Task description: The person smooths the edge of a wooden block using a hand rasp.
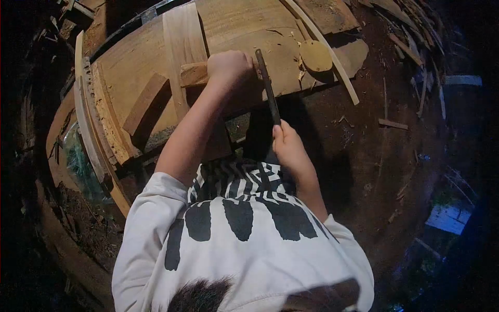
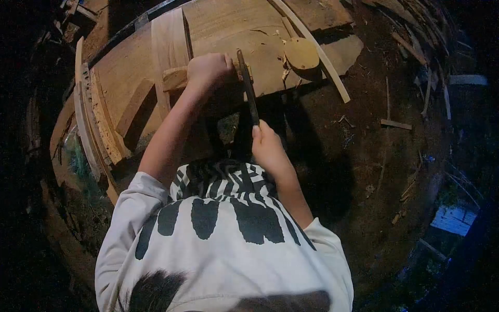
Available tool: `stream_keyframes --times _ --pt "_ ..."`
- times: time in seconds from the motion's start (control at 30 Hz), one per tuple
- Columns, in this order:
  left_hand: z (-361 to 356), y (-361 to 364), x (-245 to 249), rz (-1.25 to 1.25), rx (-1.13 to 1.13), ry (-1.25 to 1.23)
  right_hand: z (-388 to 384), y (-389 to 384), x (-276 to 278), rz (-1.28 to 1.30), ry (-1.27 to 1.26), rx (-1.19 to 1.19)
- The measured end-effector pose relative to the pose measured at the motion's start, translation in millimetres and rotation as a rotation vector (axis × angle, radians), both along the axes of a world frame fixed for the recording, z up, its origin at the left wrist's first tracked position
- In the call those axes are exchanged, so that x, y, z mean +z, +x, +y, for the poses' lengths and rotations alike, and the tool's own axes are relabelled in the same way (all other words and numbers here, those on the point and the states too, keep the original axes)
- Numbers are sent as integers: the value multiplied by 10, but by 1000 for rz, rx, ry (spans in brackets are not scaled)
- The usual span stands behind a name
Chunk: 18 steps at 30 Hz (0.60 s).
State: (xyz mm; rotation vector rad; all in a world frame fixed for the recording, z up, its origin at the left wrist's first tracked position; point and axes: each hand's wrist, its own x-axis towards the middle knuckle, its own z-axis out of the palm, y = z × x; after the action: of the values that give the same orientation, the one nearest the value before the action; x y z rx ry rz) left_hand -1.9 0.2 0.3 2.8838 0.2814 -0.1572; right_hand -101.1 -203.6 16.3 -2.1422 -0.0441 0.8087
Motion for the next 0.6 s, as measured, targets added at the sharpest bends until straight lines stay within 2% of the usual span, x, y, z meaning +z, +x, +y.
stream_keyframes --times 0.13,0.23,0.33,0.4,0.53,0.6 --pt "-1 16 -42 -32 26 -10 245 449 -361 -331 85 28" --pt "6 8 -5 -18 19 0 466 837 -383 -268 76 91" --pt "-7 -19 52 2 17 7 459 746 -456 -284 8 44" --pt "-19 -2 55 6 28 0 268 422 -409 -376 107 24" --pt "-8 -2 75 -15 20 3 -41 -156 -258 -239 2 -28" --pt "-14 -15 53 -16 0 1 -50 -173 -210 -198 -11 -43"
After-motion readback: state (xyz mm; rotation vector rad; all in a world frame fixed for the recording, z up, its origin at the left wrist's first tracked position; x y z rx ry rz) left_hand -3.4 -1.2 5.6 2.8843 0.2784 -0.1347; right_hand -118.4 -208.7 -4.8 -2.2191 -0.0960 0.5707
